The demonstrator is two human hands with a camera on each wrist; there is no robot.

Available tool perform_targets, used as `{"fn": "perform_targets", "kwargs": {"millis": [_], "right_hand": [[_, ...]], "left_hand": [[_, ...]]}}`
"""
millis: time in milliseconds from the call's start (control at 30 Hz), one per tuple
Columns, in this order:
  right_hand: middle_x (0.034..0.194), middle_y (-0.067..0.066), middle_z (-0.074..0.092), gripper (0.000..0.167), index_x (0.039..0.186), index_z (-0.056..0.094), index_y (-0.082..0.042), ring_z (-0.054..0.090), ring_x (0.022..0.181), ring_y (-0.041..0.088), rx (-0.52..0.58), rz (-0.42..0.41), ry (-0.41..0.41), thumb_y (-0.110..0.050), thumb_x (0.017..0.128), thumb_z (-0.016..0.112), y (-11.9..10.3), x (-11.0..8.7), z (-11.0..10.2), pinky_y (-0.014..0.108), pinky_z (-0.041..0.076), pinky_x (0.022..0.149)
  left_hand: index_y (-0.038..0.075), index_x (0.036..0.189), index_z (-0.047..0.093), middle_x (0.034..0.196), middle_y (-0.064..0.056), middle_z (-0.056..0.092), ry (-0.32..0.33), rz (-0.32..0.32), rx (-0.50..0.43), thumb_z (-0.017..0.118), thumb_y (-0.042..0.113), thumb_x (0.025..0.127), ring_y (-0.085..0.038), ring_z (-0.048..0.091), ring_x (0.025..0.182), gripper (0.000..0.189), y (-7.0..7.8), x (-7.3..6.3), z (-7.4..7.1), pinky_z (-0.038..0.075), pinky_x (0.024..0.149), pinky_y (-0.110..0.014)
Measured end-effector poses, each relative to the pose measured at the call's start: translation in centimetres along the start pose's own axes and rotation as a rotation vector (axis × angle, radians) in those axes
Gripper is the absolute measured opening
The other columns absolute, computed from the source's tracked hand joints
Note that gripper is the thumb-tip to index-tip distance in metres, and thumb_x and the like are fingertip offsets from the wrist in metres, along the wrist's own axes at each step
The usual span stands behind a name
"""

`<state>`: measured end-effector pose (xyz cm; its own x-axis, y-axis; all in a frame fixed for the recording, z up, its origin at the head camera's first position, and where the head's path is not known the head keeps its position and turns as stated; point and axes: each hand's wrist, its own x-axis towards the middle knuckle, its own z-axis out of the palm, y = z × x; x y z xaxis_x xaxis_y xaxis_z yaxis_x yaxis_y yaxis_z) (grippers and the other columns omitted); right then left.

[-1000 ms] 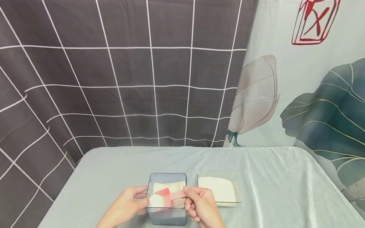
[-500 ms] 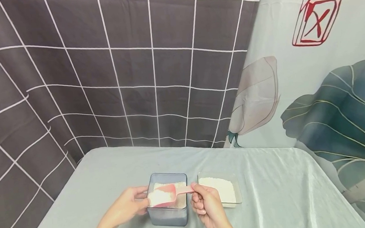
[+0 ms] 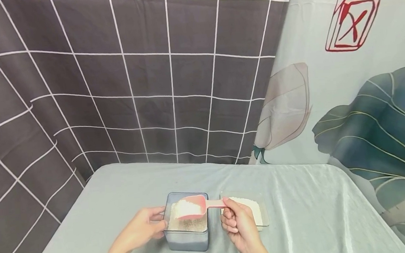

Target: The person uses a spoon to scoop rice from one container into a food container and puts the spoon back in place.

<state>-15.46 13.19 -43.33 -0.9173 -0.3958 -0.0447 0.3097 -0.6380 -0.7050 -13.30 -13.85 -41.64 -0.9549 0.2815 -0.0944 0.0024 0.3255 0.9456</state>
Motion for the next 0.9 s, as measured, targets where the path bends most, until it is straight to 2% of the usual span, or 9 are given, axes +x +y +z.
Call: {"fn": "perform_targets", "kwargs": {"millis": [167,500,733,900], "right_hand": [[0.053,-0.009,0.045,0.036,0.074,0.053,-0.01,0.033,0.042,-0.004,0.038,-0.01,-0.08,-0.013,0.1,0.028,-0.8,-0.2,-0.4,0.005,0.026,0.034],[0.053,-0.008,0.042,0.045,0.067,0.05,-0.012,0.022,0.044,0.0,0.063,-0.026,-0.152,-0.015,0.101,0.02,-3.0,-0.8,-1.1,0.005,0.025,0.034],[0.055,-0.007,0.034,0.043,0.069,0.049,-0.013,0.021,0.044,0.001,0.009,-0.096,-0.109,-0.016,0.101,0.022,-4.5,-1.5,-2.4,0.006,0.025,0.034],[0.054,-0.006,0.04,0.046,0.07,0.052,-0.009,0.018,0.045,0.004,0.003,-0.14,-0.129,-0.015,0.101,0.02,-5.5,-1.6,-3.4,0.009,0.017,0.034]], "left_hand": [[-0.021,0.126,0.038,0.107,-0.03,0.059,-0.003,0.001,0.006,0.054,0.003,0.077,-0.026,0.066,0.079,0.056,0.1,0.0,0.1,0.058,0.065,-0.032],[-0.021,0.127,0.037,0.108,-0.031,0.058,0.002,-0.005,0.012,0.053,0.003,0.078,-0.026,0.066,0.08,0.057,0.1,-0.1,-0.1,0.058,0.066,-0.033],[-0.021,0.126,0.038,0.108,-0.031,0.058,-0.001,-0.002,0.016,0.053,0.004,0.078,-0.026,0.066,0.08,0.057,0.0,-0.1,-0.1,0.058,0.067,-0.033],[-0.02,0.127,0.038,0.108,-0.03,0.058,0.0,-0.004,0.033,0.053,0.005,0.078,-0.024,0.066,0.079,0.057,0.0,-0.1,-0.2,0.058,0.067,-0.032]]}}
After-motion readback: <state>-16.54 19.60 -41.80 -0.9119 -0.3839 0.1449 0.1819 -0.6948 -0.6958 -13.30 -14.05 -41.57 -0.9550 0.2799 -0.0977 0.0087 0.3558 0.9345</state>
